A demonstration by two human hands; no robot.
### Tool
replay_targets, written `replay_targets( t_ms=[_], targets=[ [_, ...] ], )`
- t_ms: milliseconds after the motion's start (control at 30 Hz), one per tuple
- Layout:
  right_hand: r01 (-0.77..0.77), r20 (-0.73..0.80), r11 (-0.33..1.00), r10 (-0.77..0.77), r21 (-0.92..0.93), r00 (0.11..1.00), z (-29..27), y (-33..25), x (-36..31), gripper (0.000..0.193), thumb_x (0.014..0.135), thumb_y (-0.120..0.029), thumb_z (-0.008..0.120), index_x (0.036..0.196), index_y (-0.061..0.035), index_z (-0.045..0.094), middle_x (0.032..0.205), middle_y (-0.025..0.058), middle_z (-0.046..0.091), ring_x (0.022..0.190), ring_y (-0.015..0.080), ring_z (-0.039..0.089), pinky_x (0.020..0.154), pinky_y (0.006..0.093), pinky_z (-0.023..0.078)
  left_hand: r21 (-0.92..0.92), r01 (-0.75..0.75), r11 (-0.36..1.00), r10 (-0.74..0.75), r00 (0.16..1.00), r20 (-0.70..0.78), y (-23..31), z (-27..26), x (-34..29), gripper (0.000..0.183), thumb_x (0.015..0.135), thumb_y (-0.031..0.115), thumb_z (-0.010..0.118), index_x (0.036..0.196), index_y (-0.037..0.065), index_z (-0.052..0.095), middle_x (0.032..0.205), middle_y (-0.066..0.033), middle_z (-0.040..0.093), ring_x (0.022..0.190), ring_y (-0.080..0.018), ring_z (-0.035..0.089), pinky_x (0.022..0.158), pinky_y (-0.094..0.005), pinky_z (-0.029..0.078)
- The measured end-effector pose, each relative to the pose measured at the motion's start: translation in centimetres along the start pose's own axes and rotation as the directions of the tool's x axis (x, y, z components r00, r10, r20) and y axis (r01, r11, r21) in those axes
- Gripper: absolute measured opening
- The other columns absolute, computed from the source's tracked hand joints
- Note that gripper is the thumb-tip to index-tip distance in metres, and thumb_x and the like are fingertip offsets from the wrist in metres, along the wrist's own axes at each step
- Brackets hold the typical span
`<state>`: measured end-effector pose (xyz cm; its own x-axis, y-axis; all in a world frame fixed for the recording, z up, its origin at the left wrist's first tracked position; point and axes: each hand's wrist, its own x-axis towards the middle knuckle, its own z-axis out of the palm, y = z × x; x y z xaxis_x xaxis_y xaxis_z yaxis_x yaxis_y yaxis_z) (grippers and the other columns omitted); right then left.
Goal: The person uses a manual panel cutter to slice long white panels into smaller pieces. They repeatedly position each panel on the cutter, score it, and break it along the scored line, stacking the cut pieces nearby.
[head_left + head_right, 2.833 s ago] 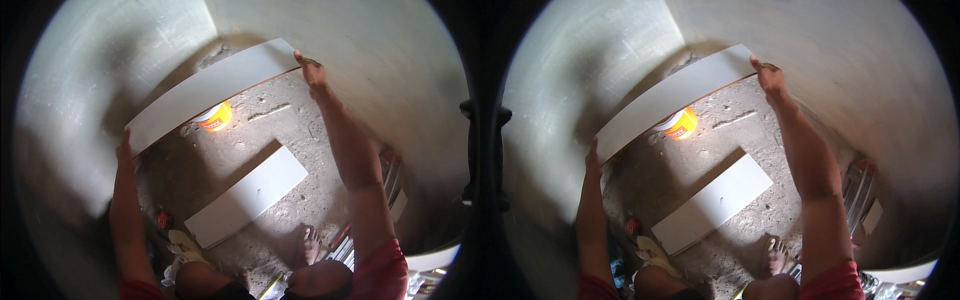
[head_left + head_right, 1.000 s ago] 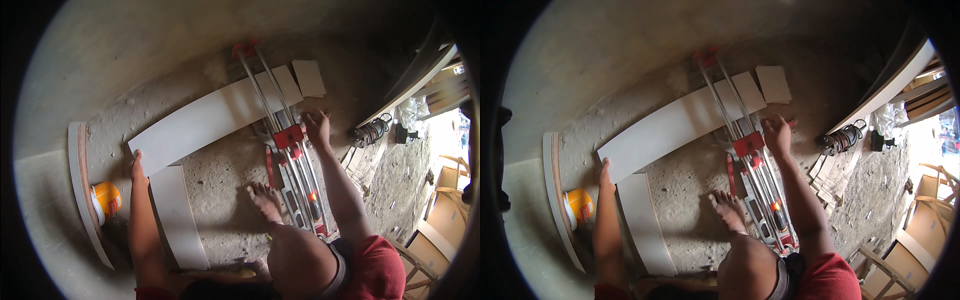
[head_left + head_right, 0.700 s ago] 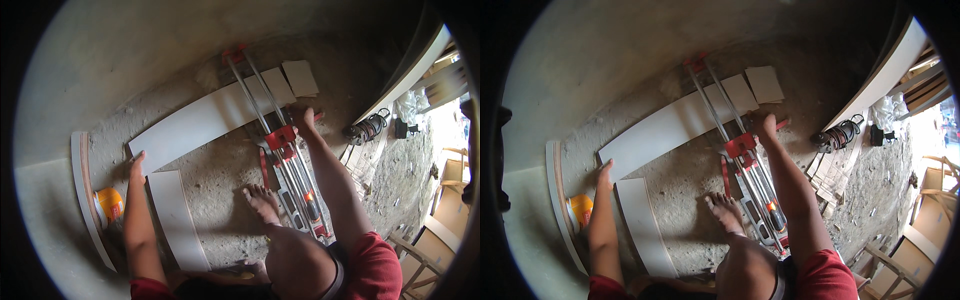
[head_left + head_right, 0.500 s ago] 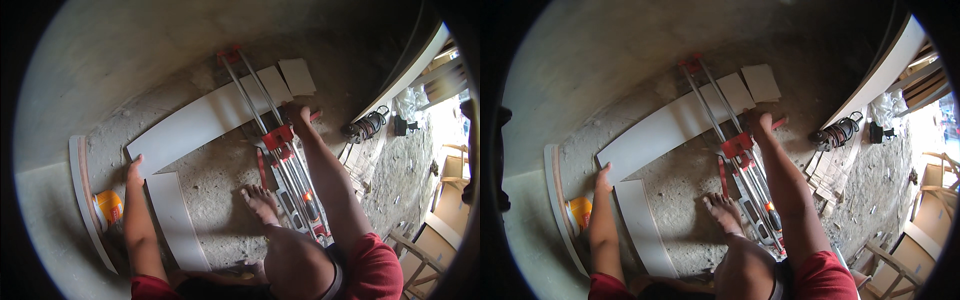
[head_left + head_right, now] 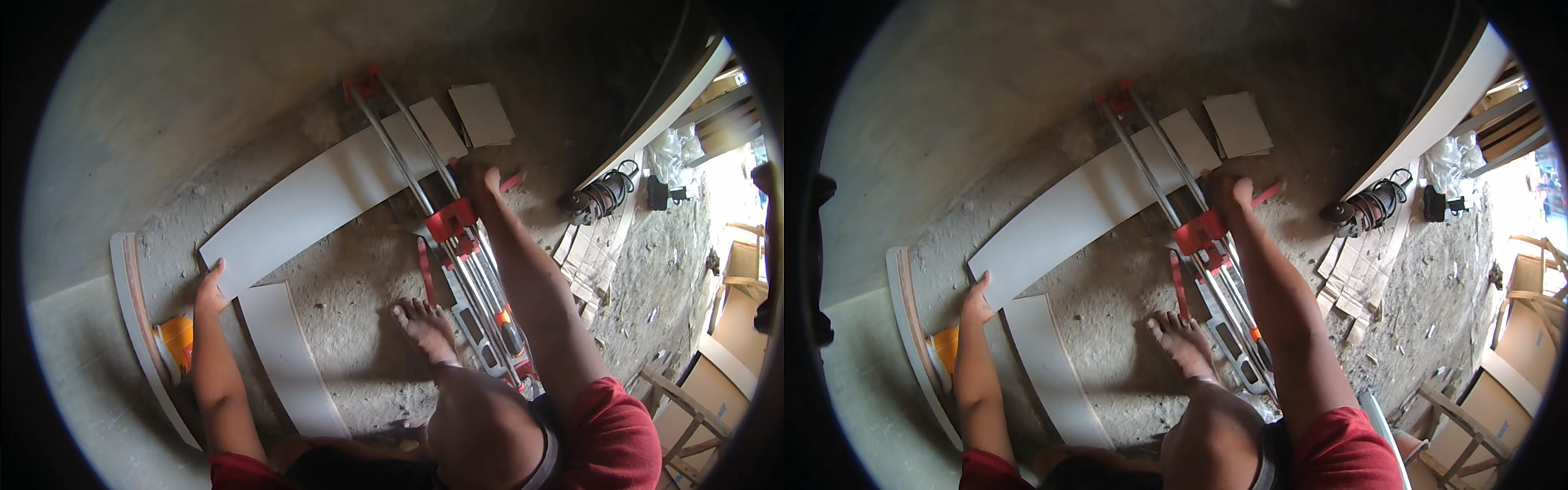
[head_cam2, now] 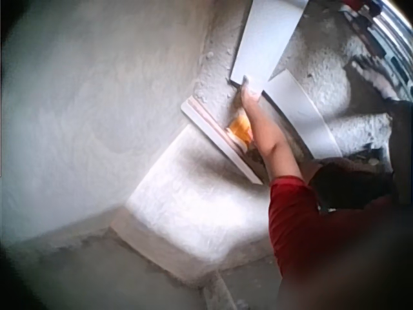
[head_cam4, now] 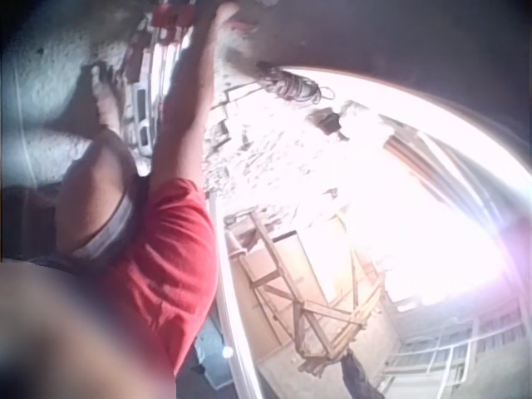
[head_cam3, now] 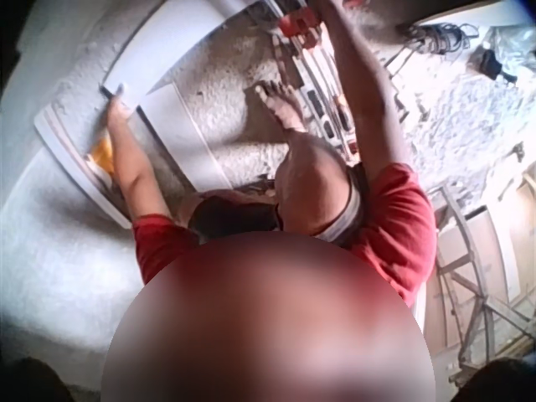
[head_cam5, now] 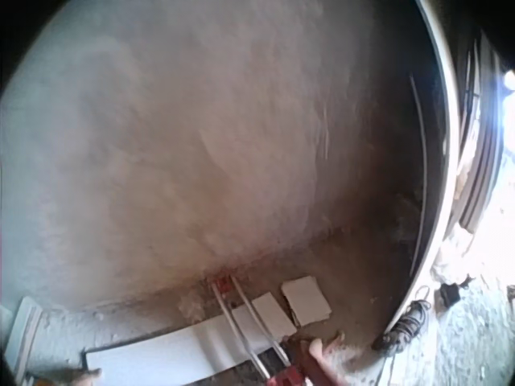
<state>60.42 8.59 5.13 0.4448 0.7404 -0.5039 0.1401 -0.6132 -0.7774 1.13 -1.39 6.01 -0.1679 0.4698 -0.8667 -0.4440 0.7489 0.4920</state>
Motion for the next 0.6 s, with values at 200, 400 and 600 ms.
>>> replay_targets(
  t_ms=[200,400,600],
  targets=[
    [0.022,-0.039,1.0,-0.022,0.002,0.999,0.5,-0.4,0.5,0.036,0.072,-0.025,0.081,0.089,0.0039,0.069,0.093,0.0154,0.069,0.084,0.0229,0.064,0.079,0.0352,0.048,0.229,-0.057,0.972,0.076,0.994,-0.073,0.4,1.9,-0.7,0.067,0.079,0.029,0.076,0.132,0.002,0.046,0.127,-0.0116,0.055,0.115,-0.0275,0.053,0.1,-0.042,0.042],
    [0.032,-0.048,0.996,-0.036,-0.082,0.998,0.2,0.8,0.7,0.031,0.072,-0.032,0.079,0.086,-0.0042,0.072,0.085,0.0124,0.07,0.081,0.0224,0.065,0.077,0.0349,0.049,0.211,-0.034,0.977,0.058,0.992,-0.108,-0.4,1.8,-0.1,0.071,0.076,0.03,0.078,0.133,0.002,0.046,0.128,-0.0115,0.055,0.117,-0.0267,0.052,0.102,-0.0396,0.04],
    [0.253,0.023,0.878,-0.268,-0.405,0.963,0.6,2.1,2.6,0.035,0.076,-0.046,0.072,0.087,-0.0126,0.073,0.087,0.0103,0.071,0.081,0.0251,0.067,0.075,0.0354,0.05,0.396,-0.041,0.917,0.107,0.983,-0.147,-0.5,1.6,0.7,0.081,0.071,0.037,0.081,0.134,0.001,0.045,0.131,-0.0122,0.053,0.12,-0.0274,0.049,0.105,-0.0393,0.037]
  ],
)
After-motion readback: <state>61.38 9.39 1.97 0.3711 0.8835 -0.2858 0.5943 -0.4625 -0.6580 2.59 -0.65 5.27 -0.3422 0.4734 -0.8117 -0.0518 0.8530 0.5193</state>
